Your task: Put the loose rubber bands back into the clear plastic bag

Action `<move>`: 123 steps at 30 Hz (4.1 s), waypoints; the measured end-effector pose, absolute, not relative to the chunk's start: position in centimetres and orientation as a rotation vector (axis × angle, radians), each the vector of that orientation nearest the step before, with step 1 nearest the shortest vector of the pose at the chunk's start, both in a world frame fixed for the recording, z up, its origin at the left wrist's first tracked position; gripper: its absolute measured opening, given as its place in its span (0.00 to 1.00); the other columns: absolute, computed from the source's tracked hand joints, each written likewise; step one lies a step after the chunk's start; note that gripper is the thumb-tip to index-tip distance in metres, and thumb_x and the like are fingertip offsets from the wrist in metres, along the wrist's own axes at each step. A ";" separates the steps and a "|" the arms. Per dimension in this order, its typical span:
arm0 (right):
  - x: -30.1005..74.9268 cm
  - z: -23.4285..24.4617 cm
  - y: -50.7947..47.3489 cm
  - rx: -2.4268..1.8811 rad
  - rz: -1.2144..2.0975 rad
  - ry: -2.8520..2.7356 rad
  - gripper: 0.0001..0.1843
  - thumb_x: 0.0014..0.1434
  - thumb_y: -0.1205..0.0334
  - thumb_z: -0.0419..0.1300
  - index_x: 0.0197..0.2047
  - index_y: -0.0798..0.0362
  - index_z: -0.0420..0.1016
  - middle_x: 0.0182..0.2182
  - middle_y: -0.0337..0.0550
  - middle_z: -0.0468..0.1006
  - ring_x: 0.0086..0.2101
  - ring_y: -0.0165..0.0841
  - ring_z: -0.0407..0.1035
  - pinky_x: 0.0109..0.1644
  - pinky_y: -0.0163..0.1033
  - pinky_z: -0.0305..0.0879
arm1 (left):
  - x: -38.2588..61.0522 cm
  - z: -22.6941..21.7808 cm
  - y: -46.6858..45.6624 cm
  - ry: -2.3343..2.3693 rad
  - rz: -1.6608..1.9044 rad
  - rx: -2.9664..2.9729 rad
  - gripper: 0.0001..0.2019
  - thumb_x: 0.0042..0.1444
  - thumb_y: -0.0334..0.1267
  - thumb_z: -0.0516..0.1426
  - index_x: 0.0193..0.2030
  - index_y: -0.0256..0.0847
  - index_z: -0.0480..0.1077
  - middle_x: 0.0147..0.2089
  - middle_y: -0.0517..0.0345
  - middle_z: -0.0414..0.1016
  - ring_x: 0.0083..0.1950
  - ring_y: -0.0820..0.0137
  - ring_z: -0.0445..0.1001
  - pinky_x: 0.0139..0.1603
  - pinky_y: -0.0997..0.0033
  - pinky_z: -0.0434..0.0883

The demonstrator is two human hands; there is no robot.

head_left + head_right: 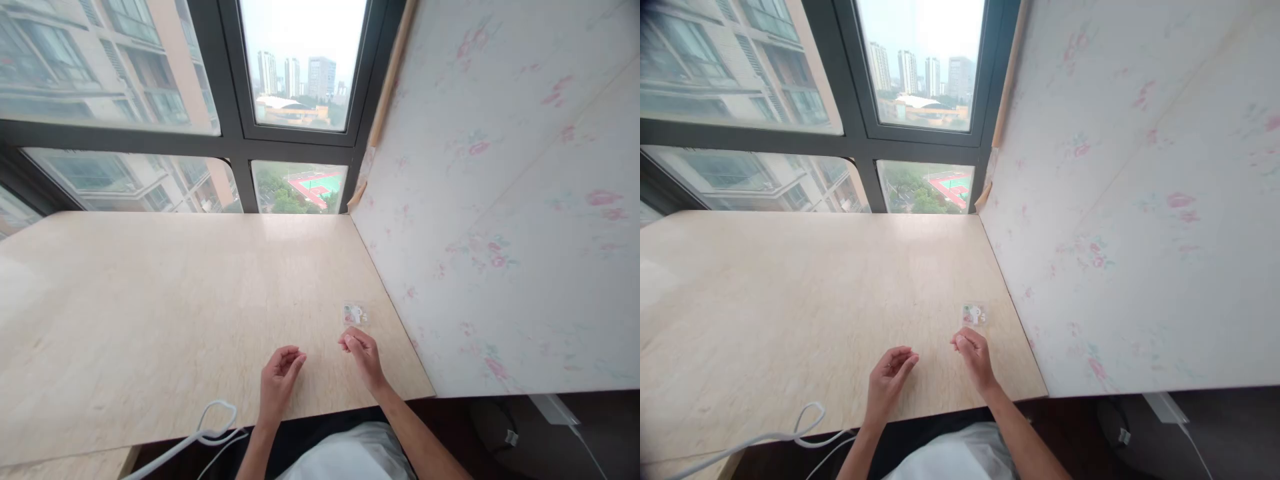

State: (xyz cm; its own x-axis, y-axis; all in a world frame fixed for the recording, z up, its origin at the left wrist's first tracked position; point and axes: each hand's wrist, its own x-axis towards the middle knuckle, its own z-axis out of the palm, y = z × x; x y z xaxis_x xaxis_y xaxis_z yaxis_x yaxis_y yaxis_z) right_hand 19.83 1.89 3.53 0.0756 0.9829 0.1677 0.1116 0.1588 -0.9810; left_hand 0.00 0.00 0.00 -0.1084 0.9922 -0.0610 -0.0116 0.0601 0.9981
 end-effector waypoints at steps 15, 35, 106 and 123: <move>26.7 4.6 5.5 -1.368 0.631 -1.448 0.10 0.60 0.58 0.53 0.37 0.53 0.73 0.32 0.42 0.74 0.34 0.35 0.68 0.40 0.40 0.64 | 0.4 0.3 -0.9 1.404 1.204 1.229 0.18 0.56 0.52 0.55 0.41 0.37 0.71 0.21 0.66 0.59 0.21 0.75 0.60 0.21 0.77 0.59; 25.1 5.8 8.6 -1.308 0.921 -1.949 0.47 0.49 0.50 0.69 0.67 0.52 0.54 0.54 0.56 0.73 0.54 0.43 0.68 0.59 0.54 0.61 | 0.1 0.6 -0.8 1.272 1.288 1.360 0.17 0.55 0.42 0.61 0.50 0.41 0.67 0.41 0.54 0.71 0.38 0.69 0.73 0.41 0.68 0.72; 1.8 10.6 12.2 -0.051 0.716 -3.059 0.11 0.58 0.68 0.53 0.42 0.54 0.74 0.30 0.43 0.80 0.29 0.32 0.71 0.34 0.35 0.60 | -13.0 0.1 -3.5 1.151 1.570 0.816 0.37 0.42 0.34 0.69 0.61 0.36 0.63 0.60 0.41 0.68 0.59 0.52 0.68 0.59 0.51 0.67; 3.1 2.6 15.1 -0.948 1.999 -1.322 0.11 0.54 0.58 0.62 0.39 0.55 0.73 0.29 0.45 0.80 0.30 0.34 0.78 0.34 0.36 0.75 | -16.0 3.6 -3.5 0.776 2.218 0.271 0.17 0.48 0.36 0.64 0.46 0.45 0.72 0.51 0.53 0.73 0.57 0.57 0.69 0.58 0.46 0.65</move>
State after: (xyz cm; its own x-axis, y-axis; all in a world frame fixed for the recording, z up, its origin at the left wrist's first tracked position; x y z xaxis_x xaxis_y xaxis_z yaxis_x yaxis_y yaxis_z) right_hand 3.07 15.14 2.57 -0.5951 0.7631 -0.2520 -0.0668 -0.3595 -0.9308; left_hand -16.04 -3.51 3.65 -0.6913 0.7211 -0.0459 -0.5925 -0.5294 0.6073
